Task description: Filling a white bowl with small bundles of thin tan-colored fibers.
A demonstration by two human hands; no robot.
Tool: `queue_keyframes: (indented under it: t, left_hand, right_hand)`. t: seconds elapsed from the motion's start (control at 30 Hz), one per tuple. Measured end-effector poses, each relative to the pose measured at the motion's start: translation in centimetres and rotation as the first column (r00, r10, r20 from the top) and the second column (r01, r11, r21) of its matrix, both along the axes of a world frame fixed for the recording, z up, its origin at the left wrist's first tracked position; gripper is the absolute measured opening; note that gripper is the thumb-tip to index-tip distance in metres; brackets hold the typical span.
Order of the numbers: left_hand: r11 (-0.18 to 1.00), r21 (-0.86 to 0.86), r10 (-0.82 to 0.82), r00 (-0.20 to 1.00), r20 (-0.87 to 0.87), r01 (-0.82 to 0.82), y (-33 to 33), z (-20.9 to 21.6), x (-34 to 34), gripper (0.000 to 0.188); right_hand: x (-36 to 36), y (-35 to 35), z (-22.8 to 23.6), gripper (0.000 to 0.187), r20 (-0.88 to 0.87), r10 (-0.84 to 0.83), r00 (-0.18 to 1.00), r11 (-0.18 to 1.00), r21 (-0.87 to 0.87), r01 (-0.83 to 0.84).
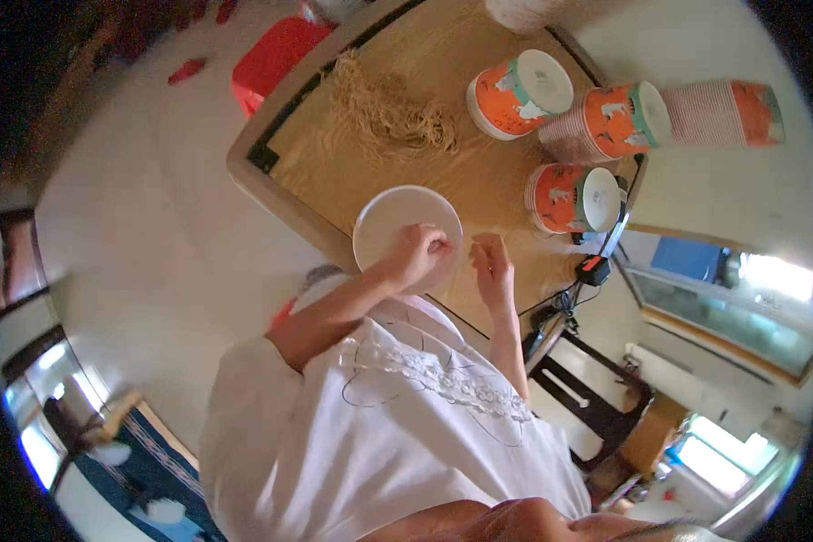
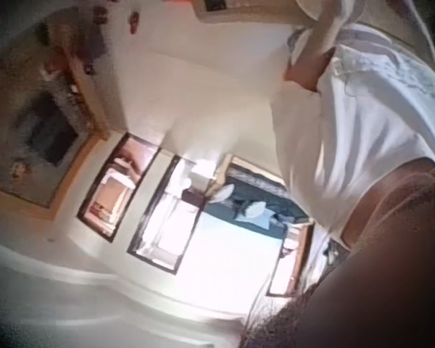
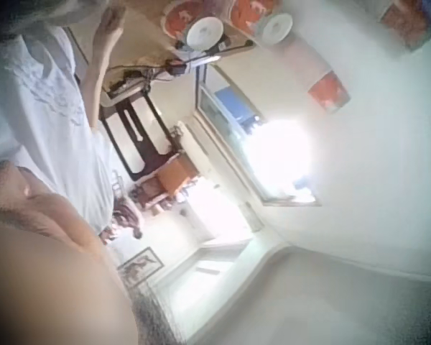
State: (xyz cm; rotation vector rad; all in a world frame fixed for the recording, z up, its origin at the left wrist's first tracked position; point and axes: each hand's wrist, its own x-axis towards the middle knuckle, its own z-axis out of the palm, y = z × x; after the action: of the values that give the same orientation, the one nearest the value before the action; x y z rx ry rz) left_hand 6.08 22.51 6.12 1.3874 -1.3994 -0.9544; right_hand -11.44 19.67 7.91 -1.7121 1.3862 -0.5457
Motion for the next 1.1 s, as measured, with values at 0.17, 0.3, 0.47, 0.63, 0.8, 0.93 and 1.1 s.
queue_keyframes:
  t: [0.17, 0.3, 0.47, 0.63, 0.8, 0.93, 1.1]
  left_hand:
    - [0.991, 0.111, -0.092, 0.981, 0.171, 0.073, 0.2, -1.6, 0.3, 0.009]
    - [0.988, 0.128, -0.106, 0.983, 0.148, 0.087, -0.2, -0.9, 0.1, 0.009]
    - [0.982, 0.164, -0.122, 0.983, 0.138, 0.099, -0.3, -0.7, 0.0, 0.009]
    - [0.983, 0.153, -0.124, 0.979, 0.161, 0.099, -0.2, -1.4, -0.1, 0.009]
    - [0.983, 0.158, -0.112, 0.987, 0.118, 0.093, -0.3, -1.9, -0.4, 0.010]
    - [0.978, 0.192, -0.108, 0.984, 0.141, 0.080, -0.3, -0.8, -0.4, 0.011]
    - [0.988, 0.123, -0.126, 0.952, 0.279, 0.095, -0.5, 0.0, -0.5, 0.019]
  right_hand:
    - [-0.8, 0.0, 0.4, 0.016, -0.147, 0.027, 0.989, 0.999, 0.039, -0.022]
    - [-1.8, 0.2, -1.4, 0.017, -0.121, -0.013, 0.993, 0.998, 0.052, 0.019]
    - [-1.7, 0.9, -2.3, 0.018, -0.032, -0.052, 0.998, 0.991, 0.123, 0.056]
    - [-1.2, 1.0, -2.4, 0.017, -0.006, -0.030, 1.000, 0.994, 0.104, 0.031]
    - [-0.6, 0.8, -2.0, 0.017, 0.033, -0.022, 0.999, 0.993, 0.121, 0.018]
    - [-0.3, 0.5, -1.9, 0.015, -0.013, 0.046, 0.999, 0.998, 0.037, -0.046]
    - [-0.4, 0.2, -3.0, 0.009, 0.009, 0.021, 1.000, 0.999, 0.044, -0.022]
